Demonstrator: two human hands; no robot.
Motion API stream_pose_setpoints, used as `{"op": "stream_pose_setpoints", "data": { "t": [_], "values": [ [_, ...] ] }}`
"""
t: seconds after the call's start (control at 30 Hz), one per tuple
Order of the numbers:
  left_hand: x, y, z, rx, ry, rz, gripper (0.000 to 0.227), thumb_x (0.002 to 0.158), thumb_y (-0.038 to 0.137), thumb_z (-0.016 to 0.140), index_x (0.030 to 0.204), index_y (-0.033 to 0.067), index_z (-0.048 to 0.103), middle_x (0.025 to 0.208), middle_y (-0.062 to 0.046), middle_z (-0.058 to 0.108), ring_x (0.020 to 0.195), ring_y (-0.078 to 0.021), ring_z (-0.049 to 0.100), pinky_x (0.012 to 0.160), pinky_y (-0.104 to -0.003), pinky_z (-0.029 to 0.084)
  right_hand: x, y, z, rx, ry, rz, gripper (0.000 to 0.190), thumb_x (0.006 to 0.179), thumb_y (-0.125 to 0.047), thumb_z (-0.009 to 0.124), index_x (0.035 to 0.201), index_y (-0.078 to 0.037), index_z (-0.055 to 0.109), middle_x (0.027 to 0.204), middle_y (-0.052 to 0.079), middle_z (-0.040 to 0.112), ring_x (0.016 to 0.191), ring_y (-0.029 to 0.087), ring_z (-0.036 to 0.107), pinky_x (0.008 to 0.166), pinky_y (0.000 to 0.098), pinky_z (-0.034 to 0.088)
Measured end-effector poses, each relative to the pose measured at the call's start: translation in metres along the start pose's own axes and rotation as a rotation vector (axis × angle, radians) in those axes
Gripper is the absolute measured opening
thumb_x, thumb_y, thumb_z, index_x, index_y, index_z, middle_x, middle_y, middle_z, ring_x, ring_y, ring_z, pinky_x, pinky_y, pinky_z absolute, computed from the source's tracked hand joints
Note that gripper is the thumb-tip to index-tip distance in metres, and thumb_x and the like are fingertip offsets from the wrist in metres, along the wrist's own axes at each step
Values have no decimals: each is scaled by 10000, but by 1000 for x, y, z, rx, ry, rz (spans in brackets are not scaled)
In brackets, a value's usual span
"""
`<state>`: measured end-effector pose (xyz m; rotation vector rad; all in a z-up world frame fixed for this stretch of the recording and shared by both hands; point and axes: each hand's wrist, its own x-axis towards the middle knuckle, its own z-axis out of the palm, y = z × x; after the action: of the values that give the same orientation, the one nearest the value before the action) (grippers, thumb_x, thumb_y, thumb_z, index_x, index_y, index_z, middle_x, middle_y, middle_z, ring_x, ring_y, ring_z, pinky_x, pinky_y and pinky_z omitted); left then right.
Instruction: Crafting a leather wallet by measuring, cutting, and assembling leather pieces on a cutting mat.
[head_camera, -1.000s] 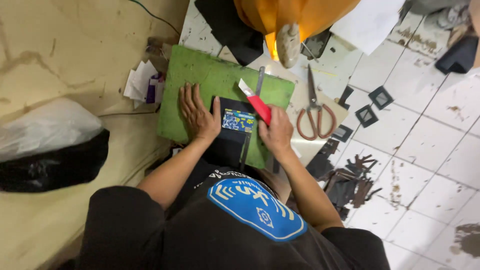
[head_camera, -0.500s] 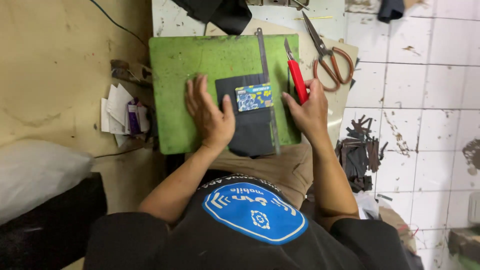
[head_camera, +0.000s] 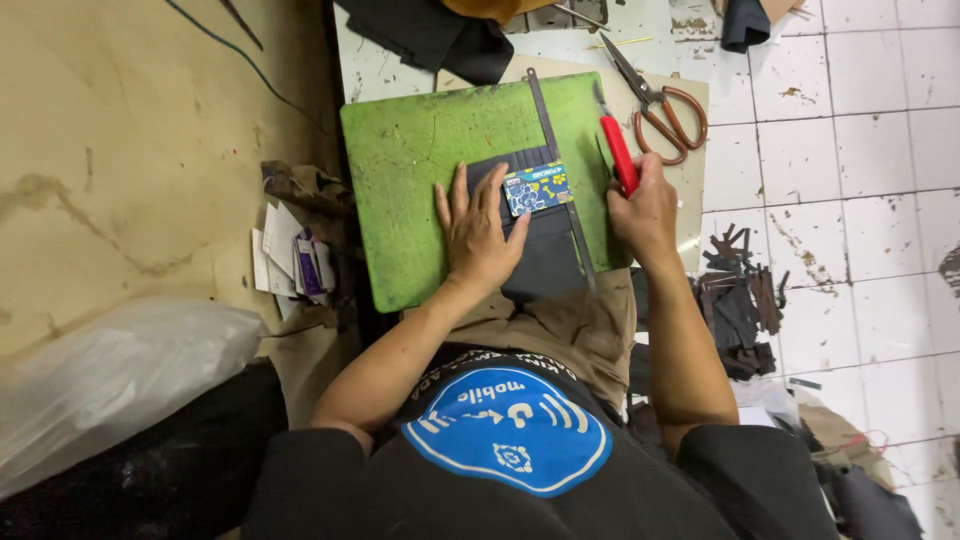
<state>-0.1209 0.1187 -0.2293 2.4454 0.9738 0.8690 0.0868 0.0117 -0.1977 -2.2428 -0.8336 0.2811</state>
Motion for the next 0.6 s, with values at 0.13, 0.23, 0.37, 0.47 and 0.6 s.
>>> {"op": "stream_pose_setpoints", "data": {
  "t": [0.13, 0.23, 0.37, 0.47, 0.6],
  "values": [
    [-3, -1, -4, 1, -5, 8, 780, 835, 339, 814, 1507, 149, 466, 1457, -76, 593, 1499, -426, 332, 1211, -677, 79, -21, 35, -16, 186, -13, -75, 270, 898, -157, 767, 1073, -81, 575, 942, 179, 729, 843, 339, 728, 780, 449, 542],
    [-4, -3, -7, -25, -18, 16, 790, 831, 340, 838, 1506, 153, 474, 1456, -71, 600, 1505, -401, 343, 1219, -667, 97, -48, 48, -35, 370, -173, -159, 290, 858, -13, 803, 1032, 26, 575, 876, 215, 683, 769, 304, 650, 764, 434, 518],
    [-4, -5, -7, -134, -12, 76, 782, 833, 340, 874, 1494, 150, 502, 1402, -46, 647, 1505, -370, 368, 1227, -650, 120, -72, 61, -53, 446, -230, -118, 197, 941, -45, 739, 1023, -11, 563, 762, 142, 662, 666, 203, 591, 676, 328, 463],
    [-7, -6, -4, -227, -22, 110, 795, 816, 348, 903, 1481, 143, 520, 1379, -48, 671, 1497, -356, 398, 1238, -628, 144, -82, 81, -51, 370, -227, -41, 184, 946, -100, 741, 1022, -50, 581, 733, 125, 705, 639, 219, 634, 657, 329, 469],
    [-9, -7, 6, -354, -49, 191, 853, 768, 353, 949, 1477, 126, 533, 1378, -45, 687, 1470, -309, 461, 1264, -538, 192, -98, 99, -34, 434, -137, -47, 217, 925, -75, 794, 1002, -28, 597, 784, 140, 736, 679, 238, 706, 697, 335, 527]
  ]
}}
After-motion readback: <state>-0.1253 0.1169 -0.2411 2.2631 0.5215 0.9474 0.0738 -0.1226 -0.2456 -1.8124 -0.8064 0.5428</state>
